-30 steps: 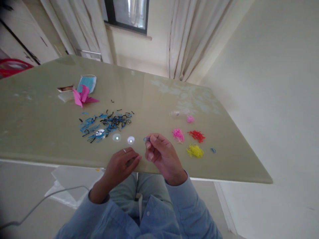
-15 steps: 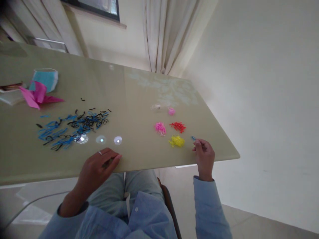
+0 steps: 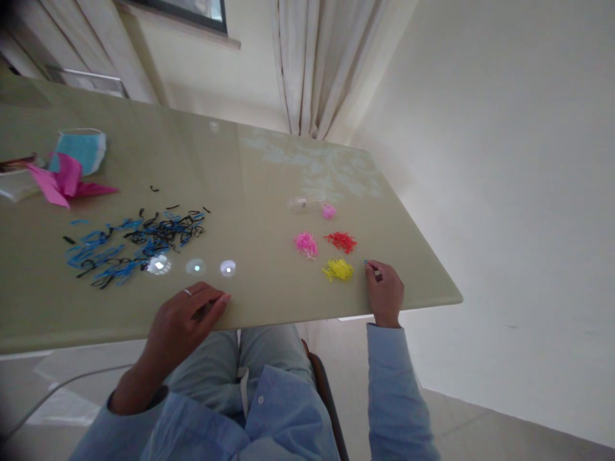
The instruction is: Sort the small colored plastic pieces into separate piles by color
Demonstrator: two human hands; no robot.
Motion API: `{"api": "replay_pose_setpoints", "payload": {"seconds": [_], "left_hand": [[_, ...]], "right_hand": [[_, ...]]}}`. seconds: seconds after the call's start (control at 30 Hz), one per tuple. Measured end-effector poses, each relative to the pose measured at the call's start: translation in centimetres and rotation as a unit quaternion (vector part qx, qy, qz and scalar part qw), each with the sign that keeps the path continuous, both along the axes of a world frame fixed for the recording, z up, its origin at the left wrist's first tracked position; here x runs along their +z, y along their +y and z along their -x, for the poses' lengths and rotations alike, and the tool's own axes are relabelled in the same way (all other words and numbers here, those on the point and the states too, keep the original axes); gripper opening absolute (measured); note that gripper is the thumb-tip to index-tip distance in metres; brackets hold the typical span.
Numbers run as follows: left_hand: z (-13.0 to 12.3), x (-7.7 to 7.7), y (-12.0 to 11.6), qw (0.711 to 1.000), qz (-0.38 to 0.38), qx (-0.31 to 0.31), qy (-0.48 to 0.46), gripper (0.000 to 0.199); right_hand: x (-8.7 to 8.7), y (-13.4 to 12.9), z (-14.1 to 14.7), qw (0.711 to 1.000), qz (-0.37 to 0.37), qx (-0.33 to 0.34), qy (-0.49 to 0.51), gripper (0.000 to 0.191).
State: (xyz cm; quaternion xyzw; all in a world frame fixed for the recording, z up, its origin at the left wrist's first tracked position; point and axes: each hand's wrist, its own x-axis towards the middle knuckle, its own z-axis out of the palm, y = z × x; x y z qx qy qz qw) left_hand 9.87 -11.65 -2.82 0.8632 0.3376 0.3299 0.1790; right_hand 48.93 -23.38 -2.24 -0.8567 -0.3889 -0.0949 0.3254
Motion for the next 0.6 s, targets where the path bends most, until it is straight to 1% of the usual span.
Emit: {"api": "replay_pose_setpoints", "payload": {"seconds": [0.1,0.23,0.33,0.4,0.5,0.6], "left_hand": [[-0.1,0.0,0.0,1.000,0.001,0.002,-0.001,0.024],[-0.1,0.0,0.0,1.000,0.022,0.006,-0.004,0.024],[0.0,0.3,0.0,0.999,0.048,0.000,-0.015,0.024],[0.0,0.6,0.0,0.997,0.077,-0.007,-0.023,0.024],[0.3,1.2,0.0,0.990,0.131,-0.014,-0.045,0.025],[0.6,1.8,0.2,0.982,0.171,-0.004,-0.081,0.025]], "right_hand": [[0.1,-0.1,0.2,1.000,-0.011,-0.002,0.003,0.049],[0.4,-0.3,0.9,0.998,-0.051,-0.019,0.017,0.046],[0.5,-0.6,2.1,0.996,-0.084,-0.014,0.036,0.041],[0.5,-0.7,3.4,0.993,-0.105,0.003,0.045,0.037],[0.7,-0.3,6.3,0.987,-0.128,0.074,0.067,0.028],[1.2,0.6,10.0,0.970,-0.145,0.184,0.069,0.015]]}}
